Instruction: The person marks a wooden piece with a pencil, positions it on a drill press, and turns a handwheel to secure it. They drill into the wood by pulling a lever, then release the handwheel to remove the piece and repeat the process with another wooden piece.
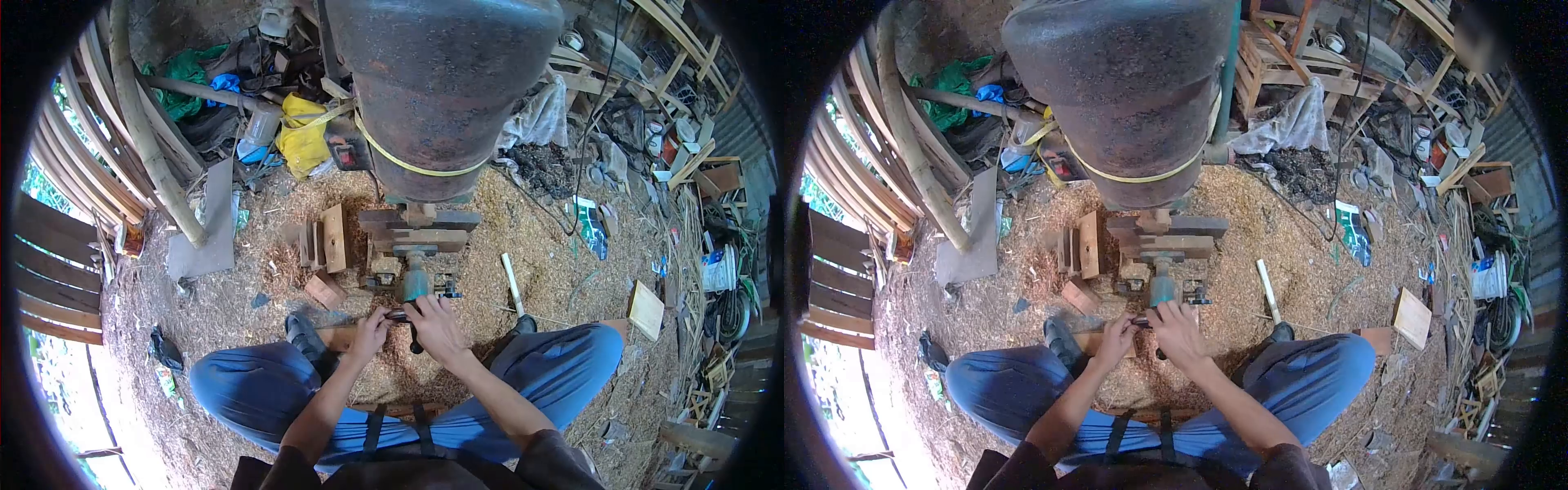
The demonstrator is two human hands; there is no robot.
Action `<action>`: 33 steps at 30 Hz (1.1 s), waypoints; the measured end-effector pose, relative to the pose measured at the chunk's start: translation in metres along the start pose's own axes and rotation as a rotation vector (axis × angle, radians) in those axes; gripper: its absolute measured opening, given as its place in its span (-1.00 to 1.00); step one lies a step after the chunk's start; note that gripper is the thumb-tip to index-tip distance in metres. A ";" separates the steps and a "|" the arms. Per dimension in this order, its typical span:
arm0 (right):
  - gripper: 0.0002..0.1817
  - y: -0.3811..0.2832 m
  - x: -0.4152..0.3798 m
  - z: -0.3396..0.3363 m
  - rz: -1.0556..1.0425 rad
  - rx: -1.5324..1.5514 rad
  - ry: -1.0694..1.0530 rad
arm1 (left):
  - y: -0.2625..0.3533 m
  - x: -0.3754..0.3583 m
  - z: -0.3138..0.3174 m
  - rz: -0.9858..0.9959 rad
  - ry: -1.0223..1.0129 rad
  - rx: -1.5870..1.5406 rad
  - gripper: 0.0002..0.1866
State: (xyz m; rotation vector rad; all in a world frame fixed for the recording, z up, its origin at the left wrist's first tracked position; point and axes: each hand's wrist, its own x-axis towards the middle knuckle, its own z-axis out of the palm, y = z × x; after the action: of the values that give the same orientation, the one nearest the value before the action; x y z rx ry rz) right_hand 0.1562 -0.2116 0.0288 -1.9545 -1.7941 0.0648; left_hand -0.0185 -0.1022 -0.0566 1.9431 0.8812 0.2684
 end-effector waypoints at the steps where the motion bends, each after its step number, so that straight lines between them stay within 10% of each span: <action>1: -0.52 0.000 0.000 -0.002 0.003 0.001 0.001 | -0.008 -0.001 0.004 0.000 -0.003 0.002 -0.74; 15: -0.62 0.028 -0.029 0.026 0.156 0.340 0.184 | 0.014 0.000 -0.004 0.217 0.048 -0.029 -0.56; 17: -0.68 0.008 0.008 0.013 -0.054 0.245 -0.052 | -0.041 0.001 0.015 -0.302 -0.124 -0.261 -0.77; 19: -0.68 -0.012 0.033 0.038 -0.077 -0.017 -0.122 | -0.006 -0.013 0.027 -0.189 -0.167 0.635 -0.70; 20: -0.65 -0.022 0.036 0.038 -0.108 -0.135 -0.157 | -0.053 -0.014 0.052 0.169 0.141 0.072 -0.69; 28: -0.69 -0.011 0.013 -0.005 0.132 0.008 0.044 | 0.014 -0.001 -0.001 -0.169 0.138 0.036 -0.59; 33: -0.62 0.022 -0.015 -0.001 0.256 0.298 -0.057 | 0.065 0.011 -0.017 0.239 0.141 -0.195 -0.68</action>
State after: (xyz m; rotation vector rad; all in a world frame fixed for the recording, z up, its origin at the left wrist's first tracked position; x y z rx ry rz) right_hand 0.1749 -0.2272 0.0172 -1.9643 -1.4602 0.4499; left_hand 0.0109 -0.1022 0.0047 1.8617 0.6832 0.6157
